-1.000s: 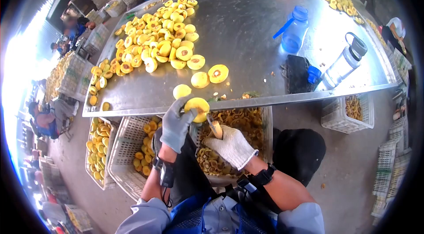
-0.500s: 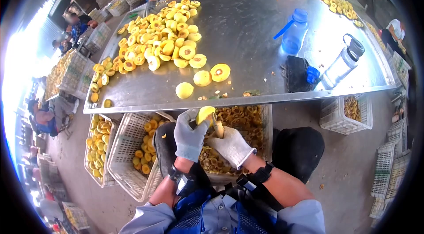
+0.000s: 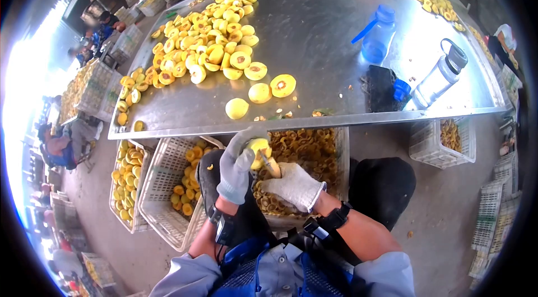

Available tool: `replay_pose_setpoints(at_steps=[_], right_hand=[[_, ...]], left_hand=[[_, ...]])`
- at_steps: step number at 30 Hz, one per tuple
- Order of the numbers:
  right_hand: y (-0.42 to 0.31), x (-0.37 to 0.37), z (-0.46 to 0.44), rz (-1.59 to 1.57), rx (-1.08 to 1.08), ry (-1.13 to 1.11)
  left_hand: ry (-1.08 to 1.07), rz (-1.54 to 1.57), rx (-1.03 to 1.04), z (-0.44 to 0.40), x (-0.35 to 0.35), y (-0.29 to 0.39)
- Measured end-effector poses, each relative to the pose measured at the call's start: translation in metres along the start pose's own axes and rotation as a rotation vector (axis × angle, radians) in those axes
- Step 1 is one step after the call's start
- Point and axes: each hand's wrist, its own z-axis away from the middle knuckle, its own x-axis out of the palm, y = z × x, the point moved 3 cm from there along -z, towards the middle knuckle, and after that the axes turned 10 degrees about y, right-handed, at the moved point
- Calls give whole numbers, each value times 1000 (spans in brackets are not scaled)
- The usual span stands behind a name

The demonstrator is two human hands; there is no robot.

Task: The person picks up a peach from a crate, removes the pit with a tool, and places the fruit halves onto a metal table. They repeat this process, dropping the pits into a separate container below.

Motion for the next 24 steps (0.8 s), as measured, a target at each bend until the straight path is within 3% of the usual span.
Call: replay_pose_setpoints(at_steps=[2, 4, 7, 9, 11, 14, 16, 22, 24], right_hand=[[8, 6, -4, 80, -83, -15], [8, 8, -5, 140, -136, -38], [8, 7, -10, 393, -401, 14], [7, 6, -8, 449, -423, -6], [9, 7, -9, 511, -444, -19], [-8, 1, 4, 365, -149, -167], [-5, 2, 6, 260, -70, -199], [10, 13, 1, -10, -2, -227], [8, 14, 5, -104, -31, -238]], left_hand=[[97, -54, -109, -1, -1, -6], [65, -99, -124, -4, -4, -7], [-63, -125, -219, -10, 0, 2], [-185, -98, -300, -14, -6, -3], [-156, -52, -295, -12, -8, -9], [-126, -6, -276, -9, -8, -14], [-143, 18, -237, -7, -6, -12], [-222, 150, -409, -8, -11, -18], [-214, 385, -400, -3, -2, -24]])
